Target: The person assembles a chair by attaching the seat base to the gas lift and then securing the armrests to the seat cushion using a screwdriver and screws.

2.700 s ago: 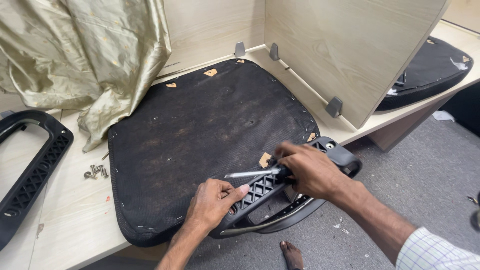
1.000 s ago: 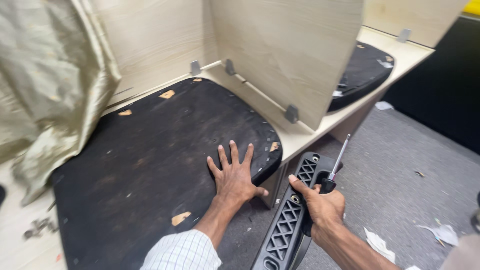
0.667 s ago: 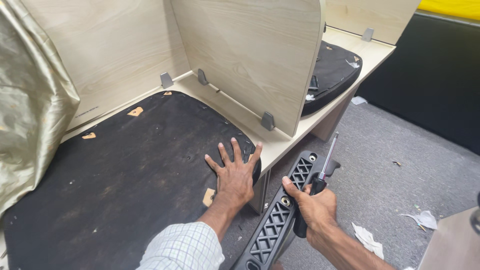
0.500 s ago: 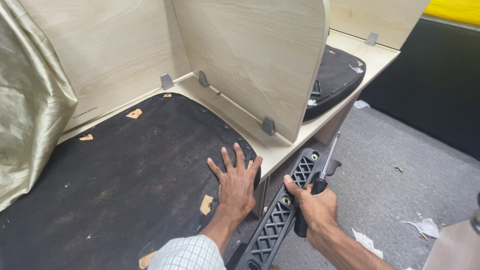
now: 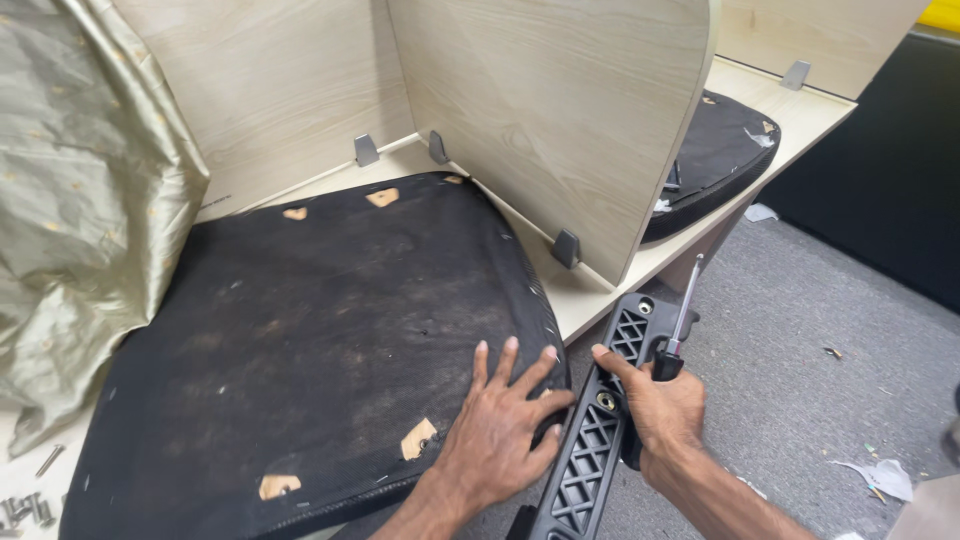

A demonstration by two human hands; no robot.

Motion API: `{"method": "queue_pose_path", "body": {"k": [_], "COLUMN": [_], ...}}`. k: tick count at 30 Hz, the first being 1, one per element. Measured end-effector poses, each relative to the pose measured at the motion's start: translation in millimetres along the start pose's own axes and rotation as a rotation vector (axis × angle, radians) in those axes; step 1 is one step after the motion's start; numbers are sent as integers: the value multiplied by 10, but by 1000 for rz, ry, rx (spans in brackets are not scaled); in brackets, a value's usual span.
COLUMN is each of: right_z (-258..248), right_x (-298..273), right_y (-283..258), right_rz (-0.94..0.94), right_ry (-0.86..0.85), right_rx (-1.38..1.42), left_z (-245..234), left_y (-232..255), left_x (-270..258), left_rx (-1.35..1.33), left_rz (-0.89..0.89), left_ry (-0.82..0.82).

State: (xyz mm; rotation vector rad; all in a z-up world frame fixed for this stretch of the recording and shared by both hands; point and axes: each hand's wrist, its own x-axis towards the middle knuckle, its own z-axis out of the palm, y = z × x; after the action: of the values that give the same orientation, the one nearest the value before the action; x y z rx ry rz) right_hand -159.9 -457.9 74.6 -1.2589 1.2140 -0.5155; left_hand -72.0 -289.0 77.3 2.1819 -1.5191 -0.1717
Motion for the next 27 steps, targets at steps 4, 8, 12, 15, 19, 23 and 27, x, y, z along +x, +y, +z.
{"method": "queue_pose_path", "body": {"k": [4, 8, 12, 15, 19, 23, 27], "right_z": [-11, -12, 42, 31, -57, -156, -143], "right_x": [-88, -205, -347, -409, -434, -417, -419], "right_y": [41, 121, 180, 188, 200, 191, 146], "right_rz": [13, 17, 41, 9, 57, 10, -29], "right_ry": [8, 31, 34, 55, 81, 98, 86], "right_rx": [36, 17, -3, 27, 119, 94, 33], "left_z": [-33, 7, 89, 113, 166, 209, 198], "left_y": [-20, 20, 70, 103, 164, 210, 159], "left_x": [-346, -560, -323, -19, 100, 65, -120], "left_rx": [-255, -246, -37, -13, -33, 90, 75], "left_rz": [-48, -348, -527, -619, -666, -611, -537], "left_ry": [31, 116, 40, -8, -35, -75, -87]}}
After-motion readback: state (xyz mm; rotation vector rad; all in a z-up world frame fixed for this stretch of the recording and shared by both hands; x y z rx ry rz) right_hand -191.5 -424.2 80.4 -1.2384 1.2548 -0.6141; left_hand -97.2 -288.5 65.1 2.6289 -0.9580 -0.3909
